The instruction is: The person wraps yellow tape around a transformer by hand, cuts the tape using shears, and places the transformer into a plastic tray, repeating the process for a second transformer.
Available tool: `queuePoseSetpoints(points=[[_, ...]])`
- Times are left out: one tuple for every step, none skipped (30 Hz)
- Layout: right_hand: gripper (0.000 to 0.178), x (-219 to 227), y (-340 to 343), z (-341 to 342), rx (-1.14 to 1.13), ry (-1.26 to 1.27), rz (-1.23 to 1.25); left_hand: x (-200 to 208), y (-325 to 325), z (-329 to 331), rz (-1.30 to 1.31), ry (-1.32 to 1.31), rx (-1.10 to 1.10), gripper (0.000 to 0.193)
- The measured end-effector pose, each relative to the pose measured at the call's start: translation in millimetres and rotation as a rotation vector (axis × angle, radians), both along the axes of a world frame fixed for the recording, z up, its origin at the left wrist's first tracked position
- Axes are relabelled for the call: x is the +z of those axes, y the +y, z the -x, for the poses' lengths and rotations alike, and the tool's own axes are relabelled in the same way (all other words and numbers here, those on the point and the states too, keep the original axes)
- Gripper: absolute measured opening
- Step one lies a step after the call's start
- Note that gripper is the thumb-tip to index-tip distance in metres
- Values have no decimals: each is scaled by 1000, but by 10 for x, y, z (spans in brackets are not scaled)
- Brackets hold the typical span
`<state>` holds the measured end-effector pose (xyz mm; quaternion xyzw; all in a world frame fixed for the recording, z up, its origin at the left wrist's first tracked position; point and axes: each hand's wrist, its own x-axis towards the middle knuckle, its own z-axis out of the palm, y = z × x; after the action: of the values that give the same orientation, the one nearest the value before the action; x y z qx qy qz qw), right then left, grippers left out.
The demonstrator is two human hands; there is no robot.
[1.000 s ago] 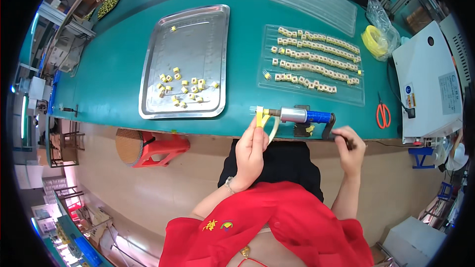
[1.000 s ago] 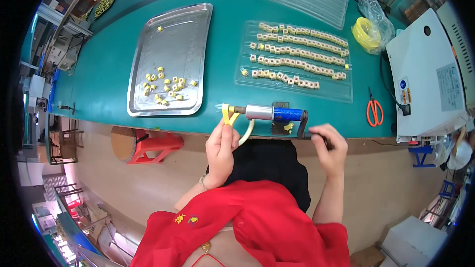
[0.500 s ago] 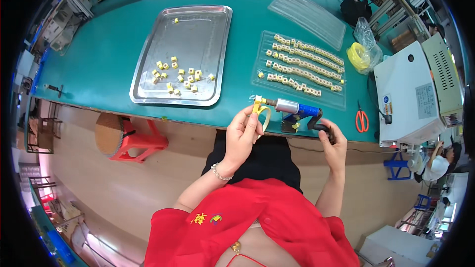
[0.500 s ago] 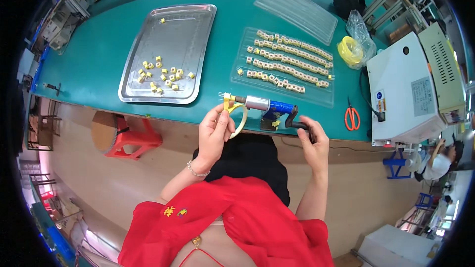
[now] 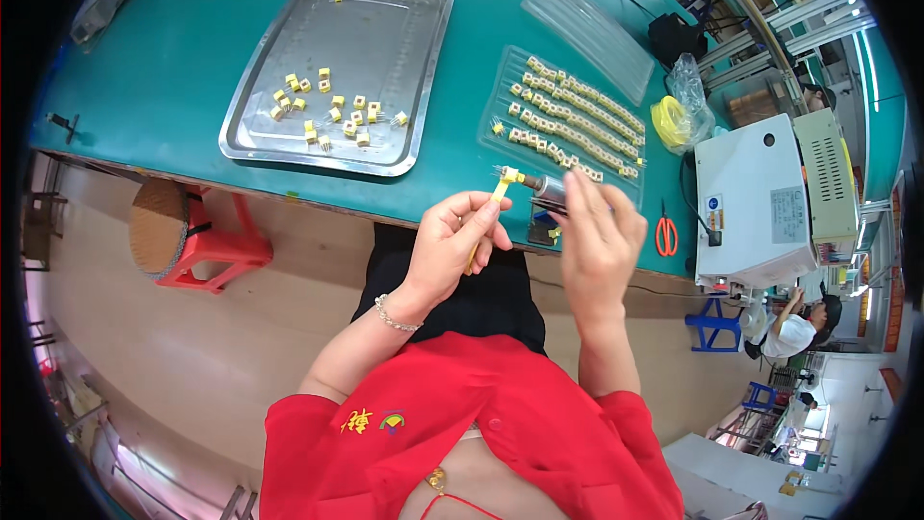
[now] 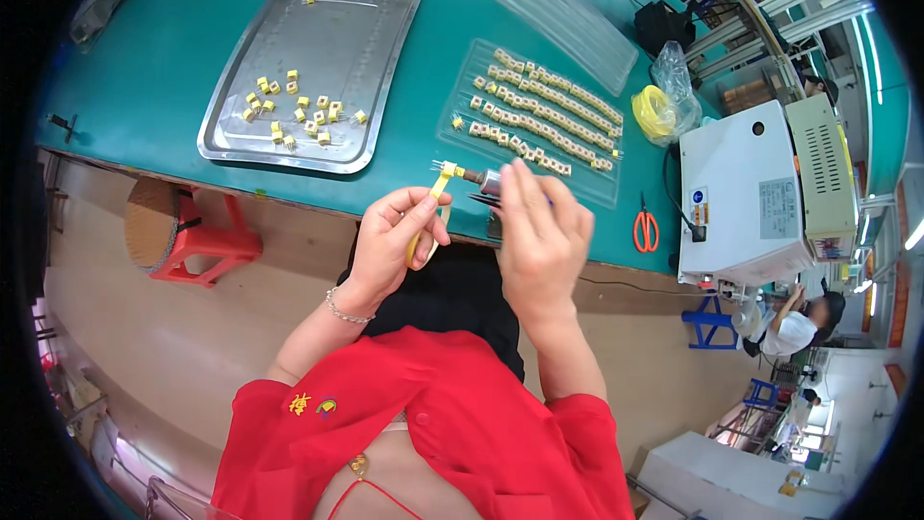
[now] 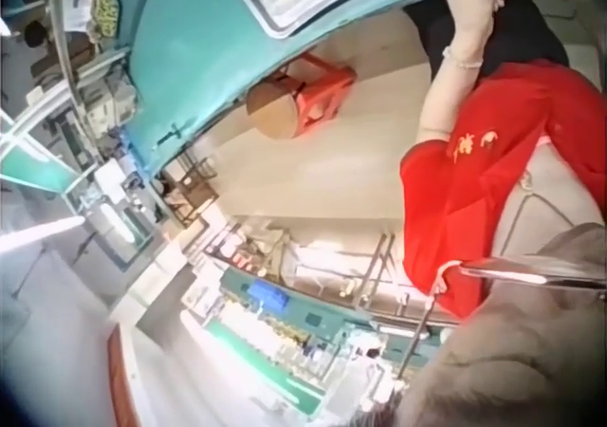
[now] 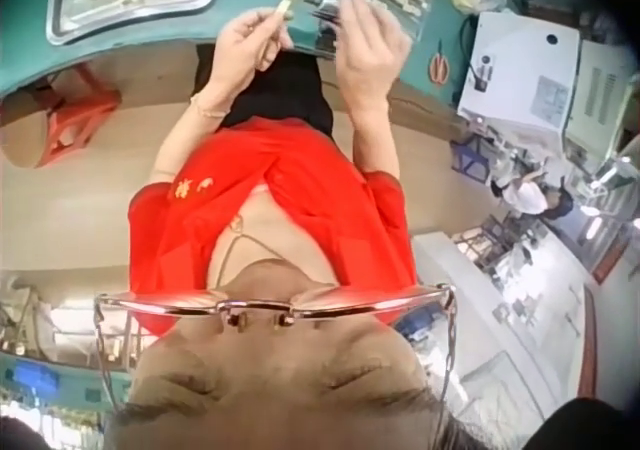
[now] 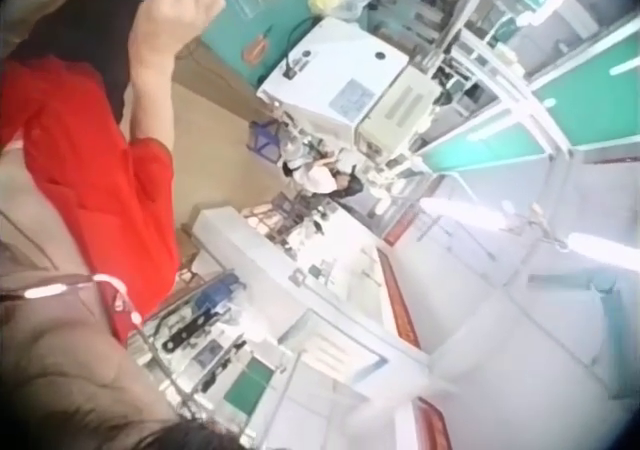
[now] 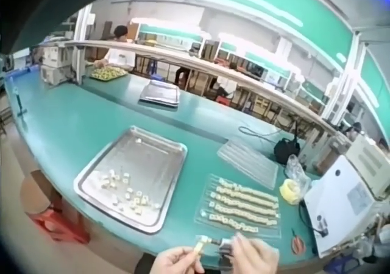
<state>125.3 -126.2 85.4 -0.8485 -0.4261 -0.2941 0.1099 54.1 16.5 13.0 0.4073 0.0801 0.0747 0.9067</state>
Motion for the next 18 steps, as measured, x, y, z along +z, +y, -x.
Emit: queuePoseSetpoints(points=[[46, -30, 61, -5, 2, -3, 6, 14, 4, 2, 22, 5, -10, 22], [46, -67, 105, -13, -20, -8, 46, 15, -1, 1, 29, 2, -8, 22], [45, -93, 133, -18, -40, -12, 85, 13, -2, 7, 34, 8, -16, 22], [44, -101, 146, -23, -56, -31, 122, 11, -3, 12, 40, 14, -25, 22], [44, -97, 164, -19, -52, -31, 127, 11, -2, 15, 45, 14, -21, 22], [44, -95, 185, -7, -60, -37, 131, 14, 3, 17, 49, 15, -29, 22], [44, -99, 201, 0, -68, -42, 135, 13, 9, 19, 53, 16, -39, 22], [44, -111, 211, 2, -69, -40, 139, 7, 13, 22, 57, 18, -40, 22], [44, -115, 219, 2, -74, -41, 140, 10, 19, 22, 60, 13, -44, 23], [44, -120, 224, 2, -80, -42, 141, 10, 23, 22, 63, 9, -49, 23], [44, -127, 225, 4, -83, -41, 145, 8, 26, 23, 66, 9, -52, 23], [43, -131, 230, 4, -94, -42, 147, 10, 33, 22, 65, 7, -55, 23], [43, -136, 234, 4, -106, -44, 150, 9, 37, 22, 64, 6, -59, 23], [43, -143, 239, 7, -107, -43, 151, 6, 39, 24, 65, 6, -60, 23], [42, -146, 245, 8, -111, -36, 147, 6, 39, 24, 61, 7, -63, 23], [42, -150, 250, 8, -116, -28, 143, 6, 39, 25, 56, 9, -65, 23], [42, -157, 251, 7, -116, -29, 142, 4, 37, 23, 56, 8, -66, 23], [42, -167, 253, 8, -119, -24, 138, 2, 37, 27, 54, 11, -63, 23]])
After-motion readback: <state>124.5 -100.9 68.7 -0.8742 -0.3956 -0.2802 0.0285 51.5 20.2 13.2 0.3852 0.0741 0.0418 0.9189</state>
